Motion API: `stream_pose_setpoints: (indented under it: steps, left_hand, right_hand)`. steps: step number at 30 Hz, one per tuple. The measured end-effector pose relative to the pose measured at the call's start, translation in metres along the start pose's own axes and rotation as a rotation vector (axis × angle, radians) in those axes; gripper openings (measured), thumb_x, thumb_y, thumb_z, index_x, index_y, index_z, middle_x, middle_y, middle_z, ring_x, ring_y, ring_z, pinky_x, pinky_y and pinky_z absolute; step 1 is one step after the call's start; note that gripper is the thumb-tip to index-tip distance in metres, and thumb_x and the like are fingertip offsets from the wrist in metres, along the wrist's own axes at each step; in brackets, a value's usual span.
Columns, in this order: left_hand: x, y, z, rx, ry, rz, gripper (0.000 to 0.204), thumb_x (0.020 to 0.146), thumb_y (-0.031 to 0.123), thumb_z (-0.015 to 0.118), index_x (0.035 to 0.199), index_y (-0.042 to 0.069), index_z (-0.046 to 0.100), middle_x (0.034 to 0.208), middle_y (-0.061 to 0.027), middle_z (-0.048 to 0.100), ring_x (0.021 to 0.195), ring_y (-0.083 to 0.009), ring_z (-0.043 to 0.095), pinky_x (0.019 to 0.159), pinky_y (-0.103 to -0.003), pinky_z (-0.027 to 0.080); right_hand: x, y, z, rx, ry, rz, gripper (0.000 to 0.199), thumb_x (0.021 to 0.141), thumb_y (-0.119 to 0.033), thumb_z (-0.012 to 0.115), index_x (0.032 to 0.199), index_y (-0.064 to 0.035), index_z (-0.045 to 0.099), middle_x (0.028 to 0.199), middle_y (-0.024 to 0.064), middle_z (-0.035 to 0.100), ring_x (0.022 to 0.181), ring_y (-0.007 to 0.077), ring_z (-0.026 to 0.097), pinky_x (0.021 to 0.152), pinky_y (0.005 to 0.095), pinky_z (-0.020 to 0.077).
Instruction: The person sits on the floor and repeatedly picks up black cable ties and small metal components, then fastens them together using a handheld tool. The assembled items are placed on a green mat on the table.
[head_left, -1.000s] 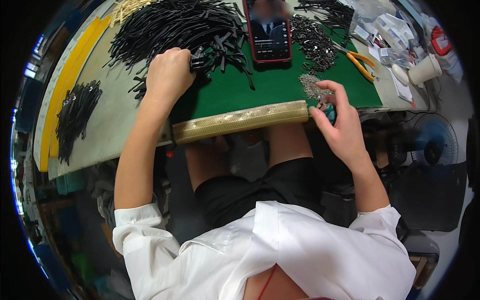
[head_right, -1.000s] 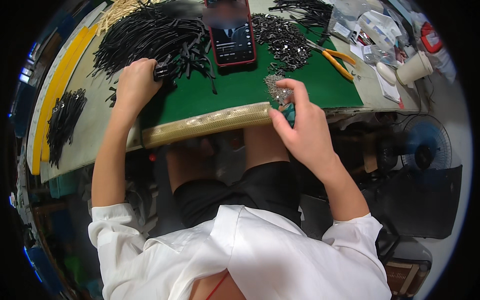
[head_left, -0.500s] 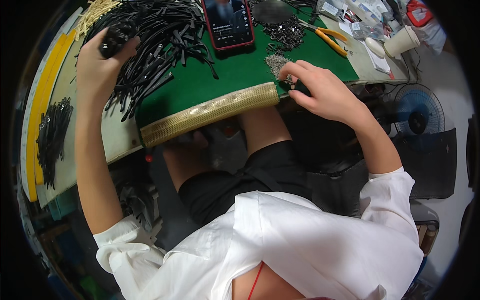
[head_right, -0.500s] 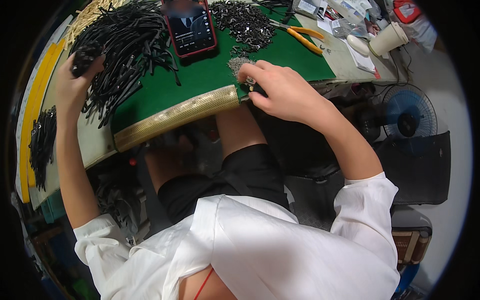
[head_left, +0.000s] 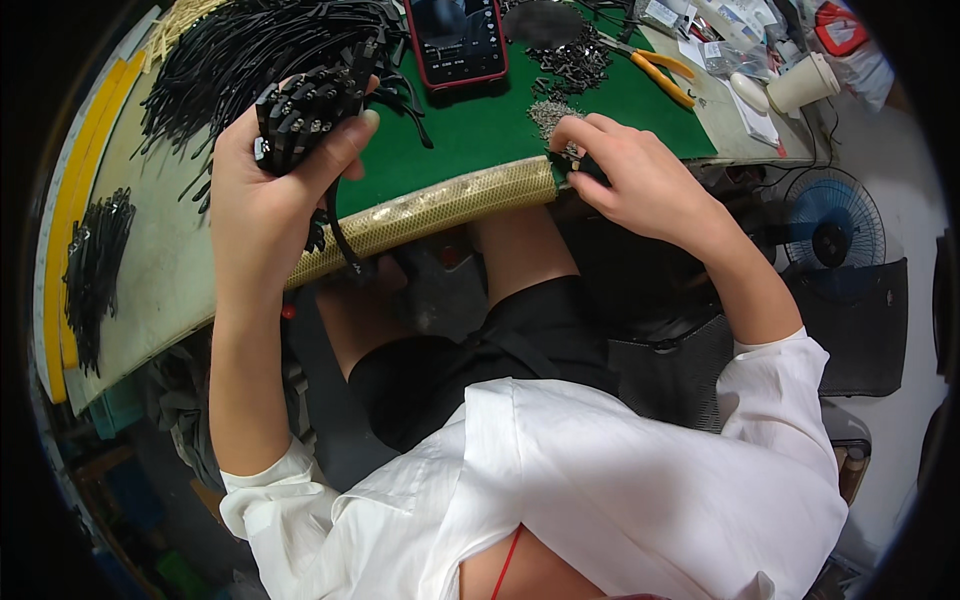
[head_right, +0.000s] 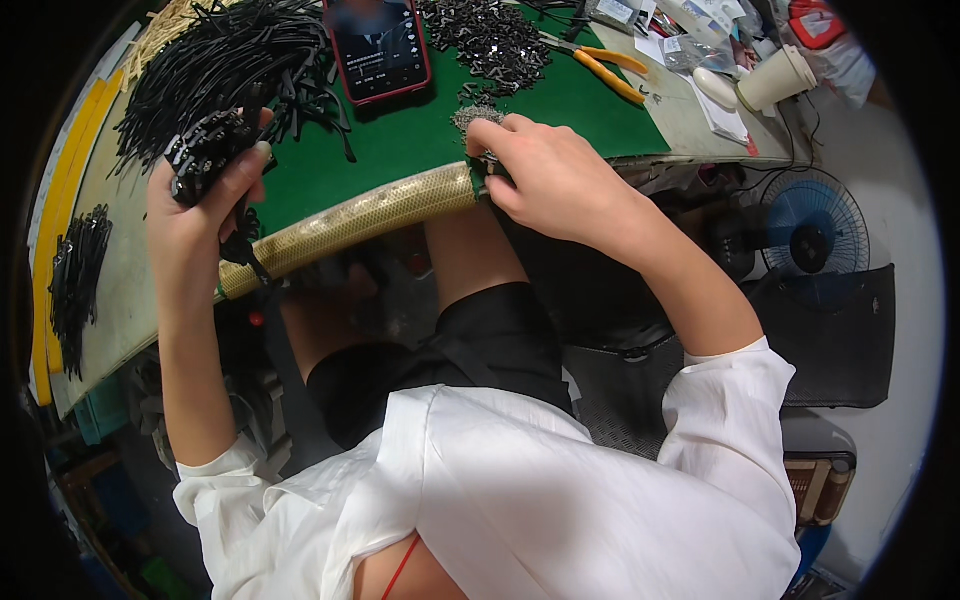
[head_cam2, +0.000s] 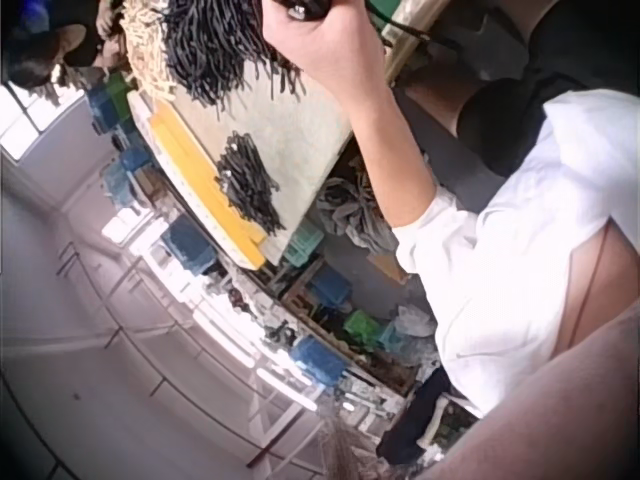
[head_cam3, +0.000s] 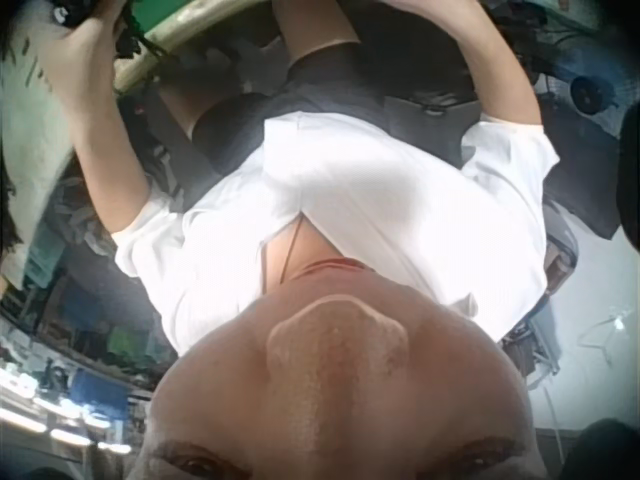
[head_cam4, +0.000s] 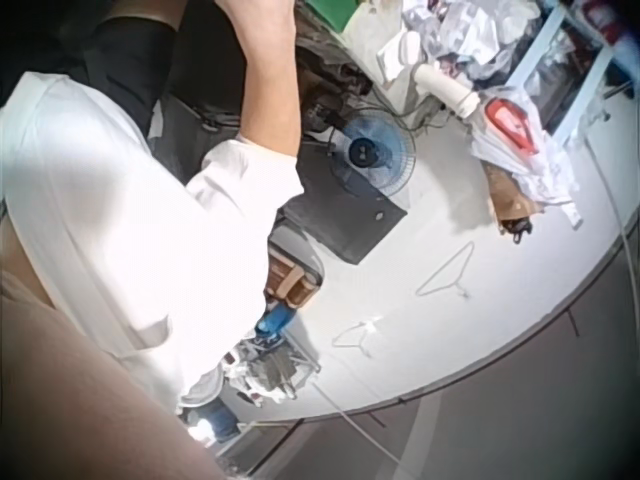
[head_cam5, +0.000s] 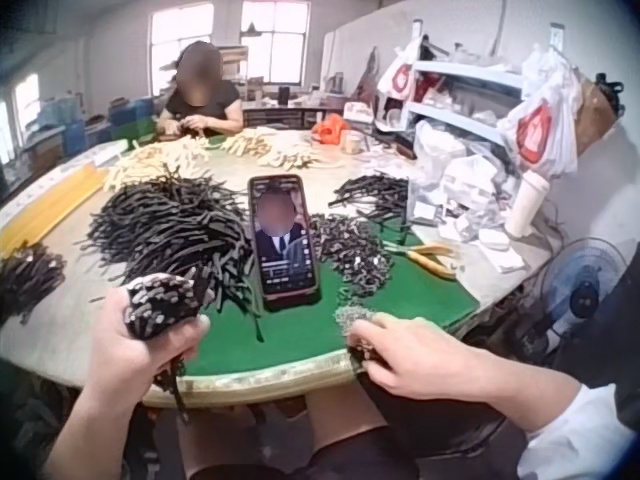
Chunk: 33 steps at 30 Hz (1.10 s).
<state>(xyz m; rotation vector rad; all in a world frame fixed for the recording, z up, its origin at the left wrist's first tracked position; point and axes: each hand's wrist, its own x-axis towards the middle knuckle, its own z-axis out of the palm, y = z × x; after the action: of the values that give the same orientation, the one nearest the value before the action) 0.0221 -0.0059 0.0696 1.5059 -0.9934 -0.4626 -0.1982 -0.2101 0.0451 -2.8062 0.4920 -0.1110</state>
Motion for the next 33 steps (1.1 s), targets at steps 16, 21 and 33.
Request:
stream_pose_setpoints:
  steps: [16, 21, 33]
  left_hand:
    - [-0.012, -0.012, 0.000, 0.041, 0.019, 0.060, 0.022, 0.085, 0.005, 0.074, 0.106, 0.000, 0.071, 0.079, -0.0006, 0.067, 0.069, -0.0074, 0.060, 0.064, -0.022, 0.047]
    - [-0.023, -0.012, 0.004, -0.007, 0.064, 0.103, 0.015, 0.086, 0.004, 0.074, 0.099, -0.001, 0.068, 0.074, 0.0005, 0.064, 0.067, -0.0059, 0.059, 0.063, -0.022, 0.047]
    - [-0.032, -0.010, 0.022, 0.486, 0.237, 0.706, 0.027, 0.077, -0.002, 0.076, 0.103, -0.003, 0.068, 0.081, -0.0110, 0.071, 0.068, -0.0169, 0.069, 0.066, -0.026, 0.052]
  right_hand:
    - [0.014, -0.008, 0.001, -0.047, -0.021, 0.015, 0.027, 0.087, -0.011, 0.061, 0.113, -0.0069, 0.056, 0.102, 0.0180, 0.065, 0.091, 0.0386, 0.064, 0.080, 0.0451, 0.0507]
    - [0.016, -0.009, 0.001, -0.124, 0.014, -0.041, 0.025, 0.086, -0.011, 0.055, 0.110, -0.0056, 0.057, 0.096, 0.0197, 0.065, 0.086, 0.0392, 0.065, 0.076, 0.0470, 0.0526]
    - [0.002, -0.098, -0.017, 1.481, -0.170, 0.011, 0.043, 0.091, -0.019, 0.060, 0.130, -0.0069, 0.050, 0.110, 0.0087, 0.058, 0.049, 0.0056, 0.052, 0.041, 0.0167, 0.0385]
